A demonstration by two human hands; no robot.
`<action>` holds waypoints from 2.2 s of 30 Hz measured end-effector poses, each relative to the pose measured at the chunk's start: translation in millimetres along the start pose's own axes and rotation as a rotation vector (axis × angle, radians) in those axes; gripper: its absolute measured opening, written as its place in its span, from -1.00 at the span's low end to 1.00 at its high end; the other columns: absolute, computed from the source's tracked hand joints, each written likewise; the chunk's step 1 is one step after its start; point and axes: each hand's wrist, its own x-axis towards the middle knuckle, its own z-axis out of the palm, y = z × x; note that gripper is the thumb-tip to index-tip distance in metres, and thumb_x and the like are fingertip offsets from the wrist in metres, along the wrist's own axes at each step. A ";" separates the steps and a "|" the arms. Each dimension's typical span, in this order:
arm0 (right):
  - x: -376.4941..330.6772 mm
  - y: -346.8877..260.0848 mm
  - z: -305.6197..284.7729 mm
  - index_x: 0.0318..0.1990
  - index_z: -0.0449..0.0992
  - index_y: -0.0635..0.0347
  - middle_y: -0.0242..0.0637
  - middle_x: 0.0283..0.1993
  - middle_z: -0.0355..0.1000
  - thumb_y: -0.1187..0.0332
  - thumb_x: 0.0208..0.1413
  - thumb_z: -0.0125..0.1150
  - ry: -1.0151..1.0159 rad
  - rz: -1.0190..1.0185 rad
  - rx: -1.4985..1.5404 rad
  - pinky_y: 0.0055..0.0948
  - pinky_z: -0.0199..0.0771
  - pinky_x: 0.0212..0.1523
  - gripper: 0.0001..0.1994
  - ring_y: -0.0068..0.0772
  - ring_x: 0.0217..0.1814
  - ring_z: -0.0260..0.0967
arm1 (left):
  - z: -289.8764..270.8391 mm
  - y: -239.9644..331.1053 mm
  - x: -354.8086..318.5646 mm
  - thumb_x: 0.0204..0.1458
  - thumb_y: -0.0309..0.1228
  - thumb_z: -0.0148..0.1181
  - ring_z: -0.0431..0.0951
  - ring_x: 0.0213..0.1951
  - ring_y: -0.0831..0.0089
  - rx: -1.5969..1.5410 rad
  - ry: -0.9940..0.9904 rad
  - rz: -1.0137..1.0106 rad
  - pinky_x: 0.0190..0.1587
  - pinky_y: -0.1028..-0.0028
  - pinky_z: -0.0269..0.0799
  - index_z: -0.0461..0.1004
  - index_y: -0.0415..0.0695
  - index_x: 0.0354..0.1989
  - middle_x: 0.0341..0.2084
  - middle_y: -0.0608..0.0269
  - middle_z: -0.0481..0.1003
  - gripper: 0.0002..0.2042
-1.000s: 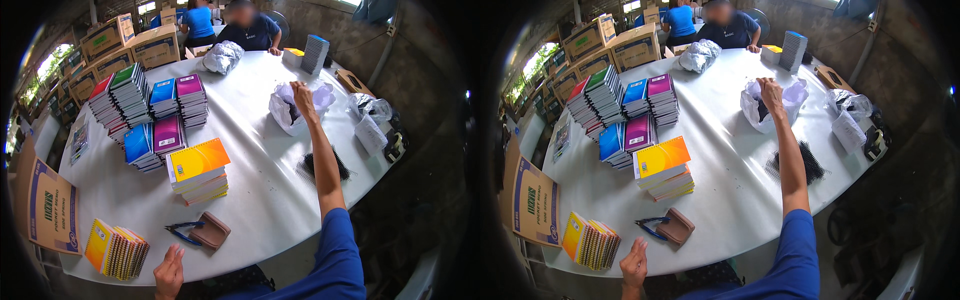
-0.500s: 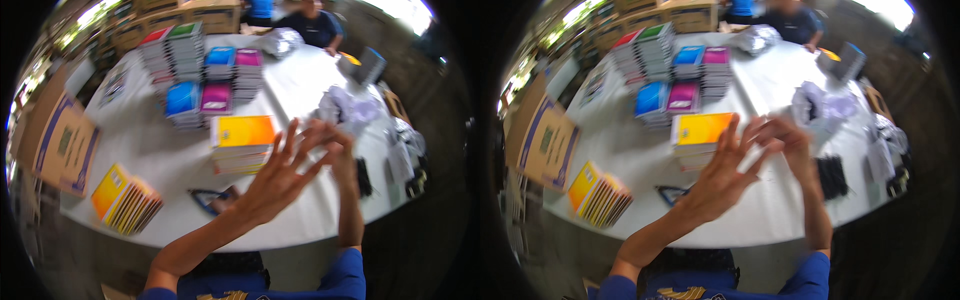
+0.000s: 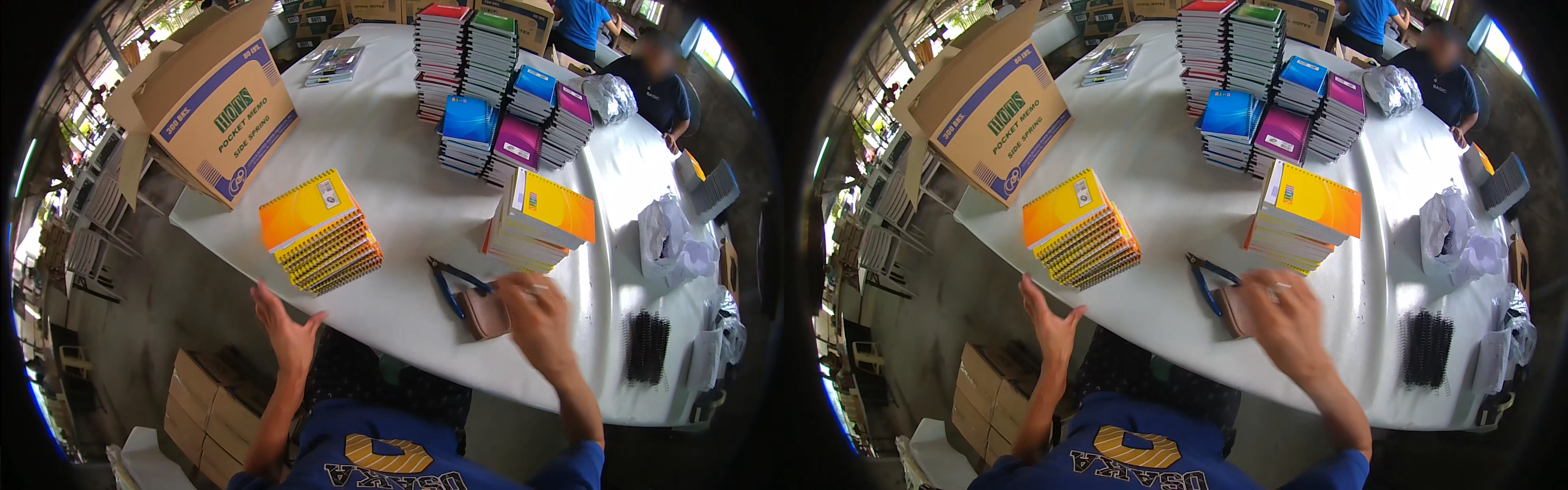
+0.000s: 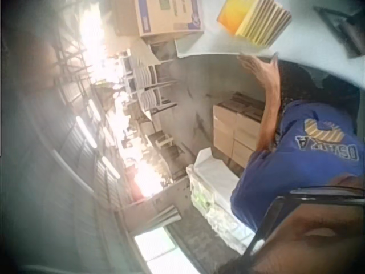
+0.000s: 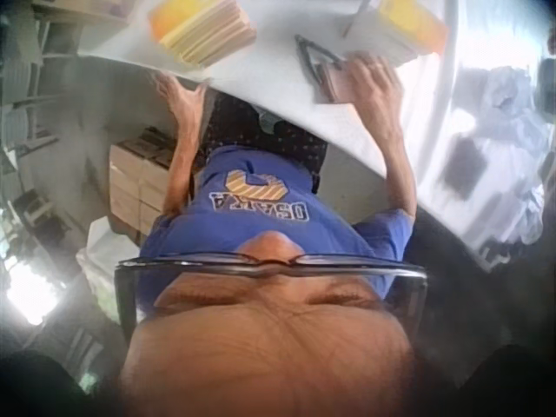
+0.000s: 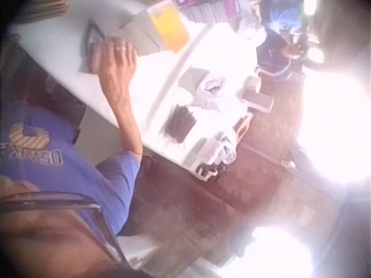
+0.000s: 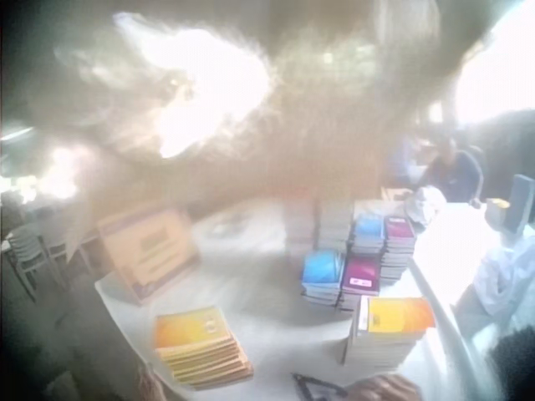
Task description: The person is assembling spiral notebooks by hand by threading metal coils through the prepunched holes of paper stacks and covers, and using pliers to trim and bend the ends of the coils.
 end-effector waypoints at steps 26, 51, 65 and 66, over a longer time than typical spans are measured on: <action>6.8 -37.4 107.1 0.12 0.38 0.30 0.03 0.02 0.32 0.20 0.08 0.26 -0.428 -0.026 -0.338 -0.11 0.32 0.06 -0.50 0.03 0.11 0.28 | -32.7 3.3 105.0 0.04 -0.07 0.26 -0.13 0.42 -0.22 -0.105 0.145 0.456 0.33 -0.20 -0.10 0.25 -0.06 0.34 0.41 0.15 0.09 -0.31; 177.0 -98.0 41.3 -0.21 0.53 0.19 -0.49 -0.22 0.43 0.27 0.16 0.14 -0.526 -0.725 -0.971 -0.40 0.28 0.04 -0.81 -0.51 -0.03 0.34 | -14.0 28.9 160.5 0.07 0.00 0.19 0.09 0.36 0.18 -0.063 -0.190 0.578 0.26 0.13 0.30 0.57 0.27 0.04 0.18 0.44 0.40 -0.64; 215.9 -66.8 21.2 0.01 0.49 0.01 -0.56 -0.08 0.43 0.29 -0.02 0.31 -0.388 -1.161 -0.760 -0.26 0.13 0.28 -0.62 -0.52 0.15 0.23 | -16.8 33.3 158.0 -0.13 0.06 0.34 -0.01 0.42 0.23 -0.061 -0.281 0.525 0.33 0.06 0.16 0.52 0.39 0.10 0.27 0.52 0.32 -0.48; 216.9 -67.1 20.0 0.02 0.49 0.02 -0.55 -0.07 0.42 0.30 -0.02 0.32 -0.388 -1.175 -0.763 -0.27 0.13 0.28 -0.61 -0.51 0.15 0.24 | -19.2 35.7 157.2 -0.12 0.05 0.34 -0.01 0.42 0.22 -0.052 -0.290 0.512 0.35 0.06 0.11 0.52 0.39 0.10 0.26 0.52 0.33 -0.48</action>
